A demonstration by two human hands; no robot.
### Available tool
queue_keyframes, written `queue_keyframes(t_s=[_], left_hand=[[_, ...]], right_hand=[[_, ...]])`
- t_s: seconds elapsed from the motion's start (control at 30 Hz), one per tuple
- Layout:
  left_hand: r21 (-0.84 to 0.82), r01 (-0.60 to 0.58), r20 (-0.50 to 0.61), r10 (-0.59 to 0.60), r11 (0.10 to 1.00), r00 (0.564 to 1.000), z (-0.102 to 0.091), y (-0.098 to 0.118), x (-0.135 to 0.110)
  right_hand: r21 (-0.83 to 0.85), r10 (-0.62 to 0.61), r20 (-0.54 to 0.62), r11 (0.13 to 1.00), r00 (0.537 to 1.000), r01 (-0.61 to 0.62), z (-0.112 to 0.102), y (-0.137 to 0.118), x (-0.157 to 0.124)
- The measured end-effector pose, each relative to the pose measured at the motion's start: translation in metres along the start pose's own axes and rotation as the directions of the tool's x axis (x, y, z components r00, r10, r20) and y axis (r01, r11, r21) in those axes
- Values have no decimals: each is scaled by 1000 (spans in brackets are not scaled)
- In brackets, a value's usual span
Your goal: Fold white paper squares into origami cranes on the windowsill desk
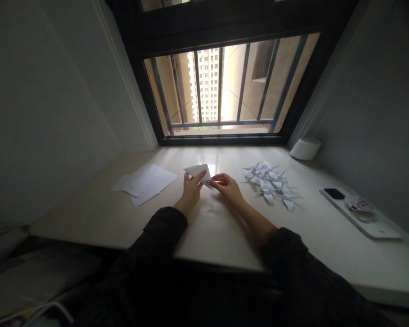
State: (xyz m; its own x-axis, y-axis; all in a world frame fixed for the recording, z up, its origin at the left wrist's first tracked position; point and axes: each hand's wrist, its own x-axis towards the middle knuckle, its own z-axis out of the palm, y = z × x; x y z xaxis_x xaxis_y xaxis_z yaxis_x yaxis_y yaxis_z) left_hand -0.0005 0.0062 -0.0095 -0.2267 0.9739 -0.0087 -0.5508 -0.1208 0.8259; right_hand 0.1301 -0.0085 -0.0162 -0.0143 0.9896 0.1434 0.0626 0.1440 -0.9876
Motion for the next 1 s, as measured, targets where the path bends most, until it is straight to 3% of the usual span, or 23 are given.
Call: queue_keyframes(t_s=[0.2,0.33,0.43,0.63,1.0], left_hand=[[-33,0,-53,-1,999,999,17,-6,-11],[-88,49,-46,-53,995,998,24,-8,-14],[-90,75,-30,-78,993,997,24,-7,-14],[-22,148,-43,-149,989,988,16,0,-12],[-62,170,160,-159,983,974,13,-5,-6]], right_hand=[[-2,-33,-18,999,999,33,0,3,0],[109,6,-41,994,999,-1,-4,5,2],[213,39,-59,977,997,-26,-6,6,3],[261,58,-122,965,991,-25,-14,3,6],[380,14,-160,924,987,48,-21,9,15]])
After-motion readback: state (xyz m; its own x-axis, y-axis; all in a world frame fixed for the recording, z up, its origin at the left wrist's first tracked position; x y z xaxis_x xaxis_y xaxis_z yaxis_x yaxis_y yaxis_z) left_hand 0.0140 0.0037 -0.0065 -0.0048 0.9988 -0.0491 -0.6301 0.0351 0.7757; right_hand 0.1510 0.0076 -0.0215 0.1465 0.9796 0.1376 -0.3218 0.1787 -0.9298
